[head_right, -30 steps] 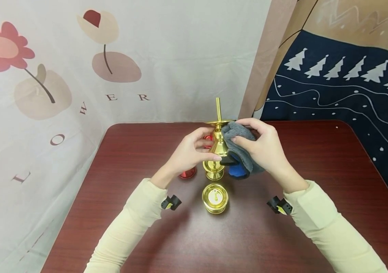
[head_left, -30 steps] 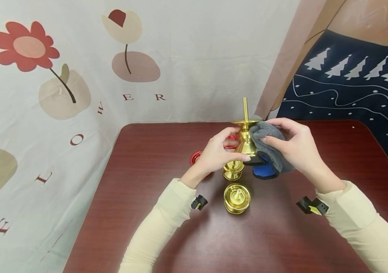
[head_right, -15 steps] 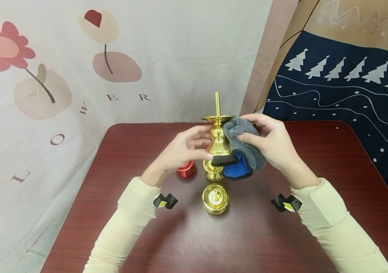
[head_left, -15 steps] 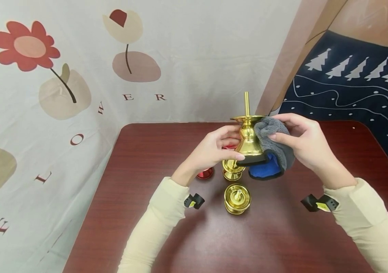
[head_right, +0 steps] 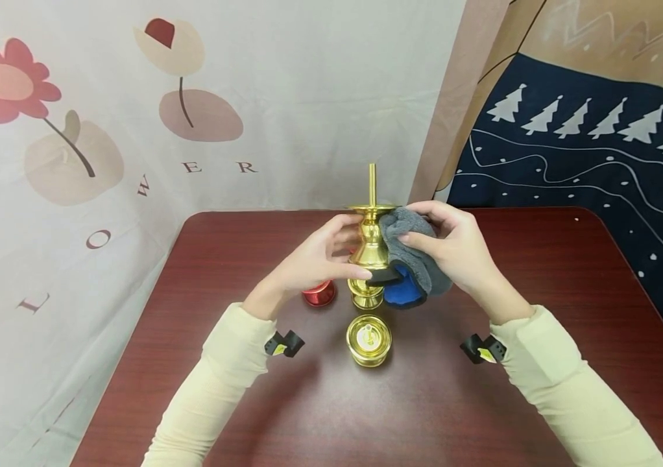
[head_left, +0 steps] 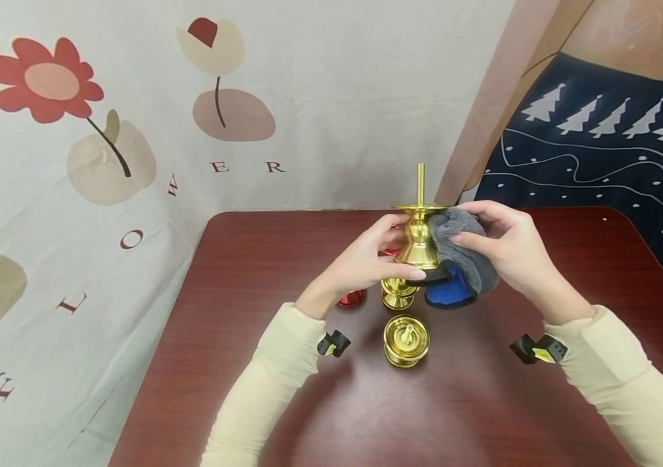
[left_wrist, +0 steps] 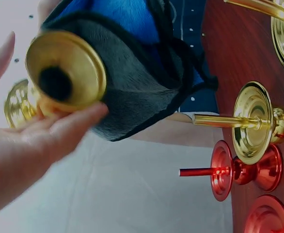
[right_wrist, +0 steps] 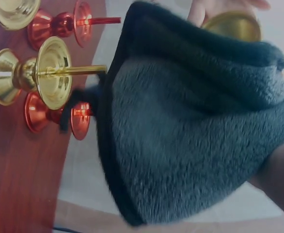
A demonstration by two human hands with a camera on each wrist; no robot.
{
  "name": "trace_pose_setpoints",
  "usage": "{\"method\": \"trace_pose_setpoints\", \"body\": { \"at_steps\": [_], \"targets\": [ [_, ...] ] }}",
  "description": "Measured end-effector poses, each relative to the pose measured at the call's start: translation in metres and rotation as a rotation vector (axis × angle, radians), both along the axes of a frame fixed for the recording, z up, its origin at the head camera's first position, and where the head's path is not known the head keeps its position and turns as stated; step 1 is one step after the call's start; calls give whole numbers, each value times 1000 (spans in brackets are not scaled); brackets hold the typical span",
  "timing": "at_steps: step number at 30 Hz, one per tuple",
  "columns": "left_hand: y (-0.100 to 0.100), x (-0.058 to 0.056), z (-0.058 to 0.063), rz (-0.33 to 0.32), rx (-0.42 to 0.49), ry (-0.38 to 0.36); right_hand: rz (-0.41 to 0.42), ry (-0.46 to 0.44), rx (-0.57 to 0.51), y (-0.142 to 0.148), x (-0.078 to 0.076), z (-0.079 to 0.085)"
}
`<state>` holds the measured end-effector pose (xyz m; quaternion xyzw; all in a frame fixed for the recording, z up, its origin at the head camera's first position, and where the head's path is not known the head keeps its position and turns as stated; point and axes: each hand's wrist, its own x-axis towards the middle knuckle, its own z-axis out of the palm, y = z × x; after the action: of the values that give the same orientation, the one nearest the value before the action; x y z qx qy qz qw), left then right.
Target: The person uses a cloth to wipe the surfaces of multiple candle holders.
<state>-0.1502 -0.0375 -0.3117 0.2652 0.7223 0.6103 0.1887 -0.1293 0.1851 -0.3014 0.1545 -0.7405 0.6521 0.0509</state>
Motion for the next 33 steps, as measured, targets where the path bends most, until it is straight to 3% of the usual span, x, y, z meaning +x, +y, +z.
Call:
{"method": "trace_pose_setpoints", "body": {
  "at_steps": [5,9,12,16,21,25,28,33],
  "targets": [
    [7,3,0,103,-221,121,-165,102,323,-12,9,6],
    [9,4,2,127,-248,158,-188,220,411,-20,17,12],
    [7,2,2,106,-177,108,-166,231,393,-19,18,16],
    [2,1,3,68,-71,37,-127,132,288,-8,13,15],
    [-5,1,3,5,77,-10,-40,35,62,3,5,7],
    [-6,3,4,-44,139,-78,31,-7,-105,5,2,-1],
    [-4,4,3,-45,108,-102,4,6,-57,2,3,-1],
    [3,4,1,13,-33,-39,-129,88,228,-9,11,6]
  ]
}}
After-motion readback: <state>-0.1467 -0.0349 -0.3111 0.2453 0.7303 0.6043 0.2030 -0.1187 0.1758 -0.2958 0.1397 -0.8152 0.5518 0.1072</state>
